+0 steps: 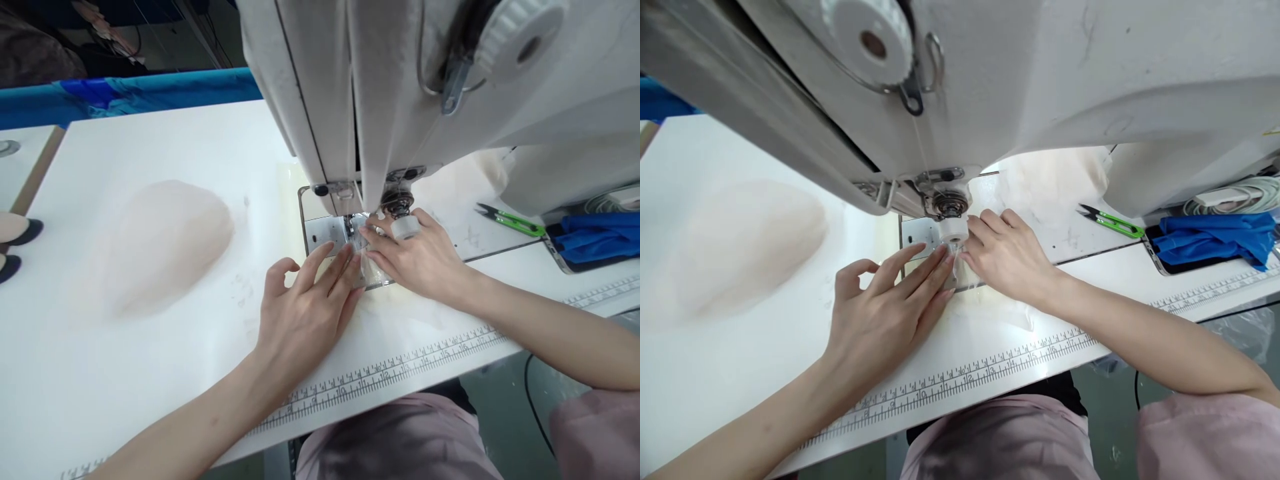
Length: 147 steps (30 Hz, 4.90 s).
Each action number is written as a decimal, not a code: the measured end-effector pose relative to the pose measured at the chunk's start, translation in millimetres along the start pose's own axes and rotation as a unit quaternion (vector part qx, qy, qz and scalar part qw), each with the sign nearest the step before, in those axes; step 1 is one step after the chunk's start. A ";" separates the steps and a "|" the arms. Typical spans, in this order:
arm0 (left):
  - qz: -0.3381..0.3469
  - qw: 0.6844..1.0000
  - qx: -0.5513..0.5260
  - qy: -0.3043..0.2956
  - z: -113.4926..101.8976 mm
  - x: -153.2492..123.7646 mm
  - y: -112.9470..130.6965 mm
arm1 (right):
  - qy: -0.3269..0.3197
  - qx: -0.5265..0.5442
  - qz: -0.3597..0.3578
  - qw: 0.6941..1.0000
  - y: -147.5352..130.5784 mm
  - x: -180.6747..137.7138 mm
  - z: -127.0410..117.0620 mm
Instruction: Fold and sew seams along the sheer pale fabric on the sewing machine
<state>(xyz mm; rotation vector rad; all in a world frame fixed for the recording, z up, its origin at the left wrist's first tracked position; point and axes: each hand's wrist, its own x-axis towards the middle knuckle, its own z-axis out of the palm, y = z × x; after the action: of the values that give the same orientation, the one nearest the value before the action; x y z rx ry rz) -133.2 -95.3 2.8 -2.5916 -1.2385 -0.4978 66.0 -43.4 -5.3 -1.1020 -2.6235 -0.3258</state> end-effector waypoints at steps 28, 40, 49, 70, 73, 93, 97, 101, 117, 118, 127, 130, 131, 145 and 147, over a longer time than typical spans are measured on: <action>-0.017 0.999 0.030 -0.001 3.3 5.7 -1.0 | 0.011 -0.062 0.005 0.998 1.9 2.5 -0.1; -0.032 0.999 0.032 -0.010 5.9 6.4 -2.7 | 0.066 -0.065 -0.002 0.996 8.0 3.8 -0.1; -0.031 0.997 -0.065 -0.015 5.7 6.4 -6.9 | -0.108 0.177 0.024 0.978 1.8 -5.9 -35.0; -0.085 0.970 -0.221 -0.052 6.6 25.9 -30.5 | 0.018 0.182 0.045 0.982 5.2 -4.3 -11.6; 0.011 0.993 -0.112 0.019 9.6 13.7 -25.4 | 0.061 0.105 -0.031 0.992 3.7 -6.4 -12.8; 0.075 0.997 0.030 -0.001 -1.6 1.6 -11.4 | 0.093 0.107 -0.091 0.986 1.3 -5.7 -9.8; 0.069 0.997 0.019 0.005 0.2 5.0 -14.6 | 0.097 0.098 -0.088 0.987 1.9 -3.4 -7.9; 0.060 0.998 0.010 0.013 3.8 8.8 -20.3 | 0.076 0.086 -0.081 0.990 4.9 -0.5 -3.3; 0.060 0.996 0.060 0.033 3.6 6.4 -17.6 | 0.057 0.065 -0.082 0.993 2.7 -2.7 -2.4; 0.058 0.996 0.064 0.034 3.2 6.1 -17.3 | 0.058 0.059 -0.084 0.993 2.6 -3.1 -2.1; 0.072 0.995 0.064 0.041 5.1 10.0 -21.8 | 0.059 0.008 -0.090 0.994 4.9 -3.2 -0.2; 0.071 0.995 0.061 0.042 5.4 11.6 -23.2 | 0.064 -0.011 -0.089 0.994 5.6 -2.1 0.4; 0.070 0.995 0.059 0.042 5.4 12.1 -23.6 | 0.065 -0.017 -0.087 0.994 5.7 -1.7 0.6; 0.061 0.995 0.049 0.055 11.5 16.0 -29.0 | 0.060 -0.025 -0.077 0.995 6.6 1.3 3.7; 0.064 0.995 0.051 0.056 12.0 16.3 -29.4 | 0.068 -0.019 -0.079 0.994 7.0 1.8 5.3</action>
<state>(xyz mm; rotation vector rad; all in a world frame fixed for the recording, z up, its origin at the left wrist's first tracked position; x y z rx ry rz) -144.2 -61.5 0.0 -2.5000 -1.0268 -0.5323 69.0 -35.8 -8.9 -0.8540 -2.5975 -0.4686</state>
